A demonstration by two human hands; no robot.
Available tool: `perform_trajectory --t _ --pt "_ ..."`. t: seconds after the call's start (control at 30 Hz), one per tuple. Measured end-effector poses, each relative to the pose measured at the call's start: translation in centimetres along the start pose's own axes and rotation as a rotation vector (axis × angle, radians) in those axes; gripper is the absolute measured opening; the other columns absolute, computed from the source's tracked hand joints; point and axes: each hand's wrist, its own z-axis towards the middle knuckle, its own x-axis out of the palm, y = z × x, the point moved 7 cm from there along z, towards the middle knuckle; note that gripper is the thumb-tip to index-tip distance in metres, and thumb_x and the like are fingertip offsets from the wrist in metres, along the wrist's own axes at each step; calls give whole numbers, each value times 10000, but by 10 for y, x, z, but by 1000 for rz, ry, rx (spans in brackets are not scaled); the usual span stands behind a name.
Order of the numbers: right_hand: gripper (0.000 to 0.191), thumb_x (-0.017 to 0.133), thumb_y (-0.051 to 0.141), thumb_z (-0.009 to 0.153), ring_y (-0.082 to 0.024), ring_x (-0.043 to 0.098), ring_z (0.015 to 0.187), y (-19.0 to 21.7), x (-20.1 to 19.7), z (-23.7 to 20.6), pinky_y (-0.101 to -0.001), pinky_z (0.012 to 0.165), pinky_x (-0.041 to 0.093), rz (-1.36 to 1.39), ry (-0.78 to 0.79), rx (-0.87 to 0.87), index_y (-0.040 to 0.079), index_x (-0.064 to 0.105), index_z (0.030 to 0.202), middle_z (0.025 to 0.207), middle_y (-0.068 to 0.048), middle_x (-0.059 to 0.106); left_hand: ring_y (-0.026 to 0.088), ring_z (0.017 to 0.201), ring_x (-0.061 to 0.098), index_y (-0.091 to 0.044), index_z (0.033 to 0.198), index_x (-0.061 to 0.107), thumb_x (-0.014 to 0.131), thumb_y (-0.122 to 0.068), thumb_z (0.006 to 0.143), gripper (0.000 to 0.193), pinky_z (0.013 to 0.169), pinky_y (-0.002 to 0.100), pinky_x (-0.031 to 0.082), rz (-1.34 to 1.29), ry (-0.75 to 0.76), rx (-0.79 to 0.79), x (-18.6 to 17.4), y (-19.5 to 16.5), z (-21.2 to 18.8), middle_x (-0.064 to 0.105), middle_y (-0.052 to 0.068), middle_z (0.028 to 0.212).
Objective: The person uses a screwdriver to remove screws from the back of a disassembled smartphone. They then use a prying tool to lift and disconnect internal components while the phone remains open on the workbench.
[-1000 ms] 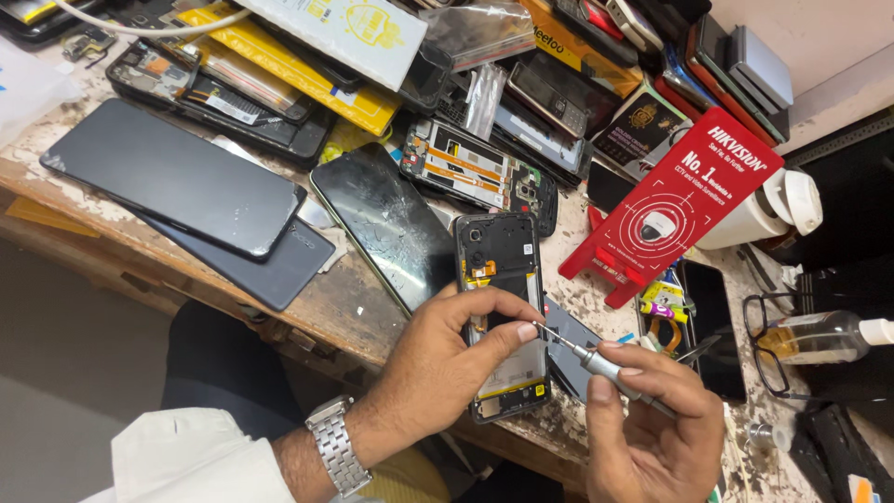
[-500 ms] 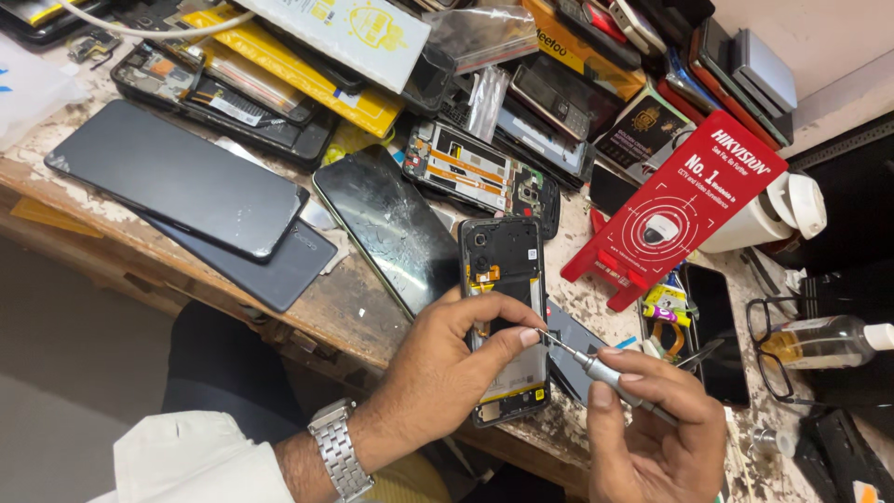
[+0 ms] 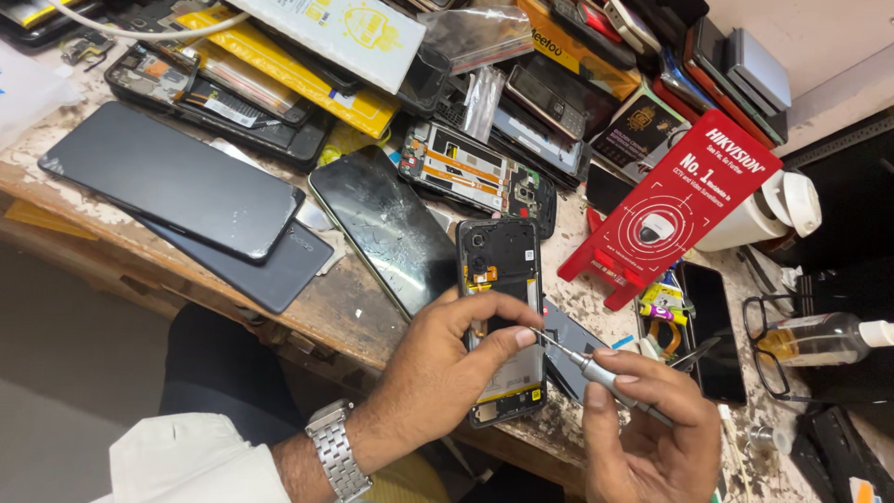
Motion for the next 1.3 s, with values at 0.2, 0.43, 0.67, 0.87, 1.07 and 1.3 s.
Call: perform_trajectory --t 0.2,0.43,0.67,0.87,1.07,1.3 --pt "328 629 -109 973 -252 702 1131 -8 -21 -3 -371 1041 623 19 -55 -40 26 427 1195 1234 -243 634 168 1168 670 -143 1354 630 654 -102 926 431 998 323 530 -49 -78 -1 -9 0 -1 669 73 1217" --pt "330 659 -120 906 -265 710 1126 -21 -24 -17 -356 985 614 -4 44 -4 29 480 1139 1159 -245 669 229 1343 560 -123 1517 472 566 30 877 664 1128 351 446 -93 -86 78 -9 0 -3 547 153 1389" --pt "307 686 -121 872 -231 721 1089 -3 -9 -12 -341 958 611 -121 178 -136 30 532 1089 1127 -210 697 234 1365 557 -118 1532 450 552 31 904 654 1132 353 458 -92 -97 108 -9 -5 -7 535 153 1421" --pt "301 711 -114 841 -228 729 1062 5 -6 -8 -345 938 610 -177 212 -172 26 560 1060 1103 -197 712 239 1370 550 -104 1528 452 561 36 893 660 1146 356 436 -66 -118 122 -11 -4 -6 542 156 1430" --pt "305 721 -95 835 -226 736 1060 4 -5 -8 -342 917 618 -209 235 -167 43 565 1057 1097 -191 723 236 1371 553 -95 1529 449 558 37 893 658 1145 353 441 -91 -116 134 -11 -2 -5 544 155 1438" --pt "277 754 -49 815 -205 762 1005 11 0 -5 -325 874 611 -297 246 -204 60 584 1004 1059 -136 747 227 1325 583 -126 1524 468 563 29 890 659 1113 351 470 -79 -112 94 -10 -1 -7 560 150 1378"
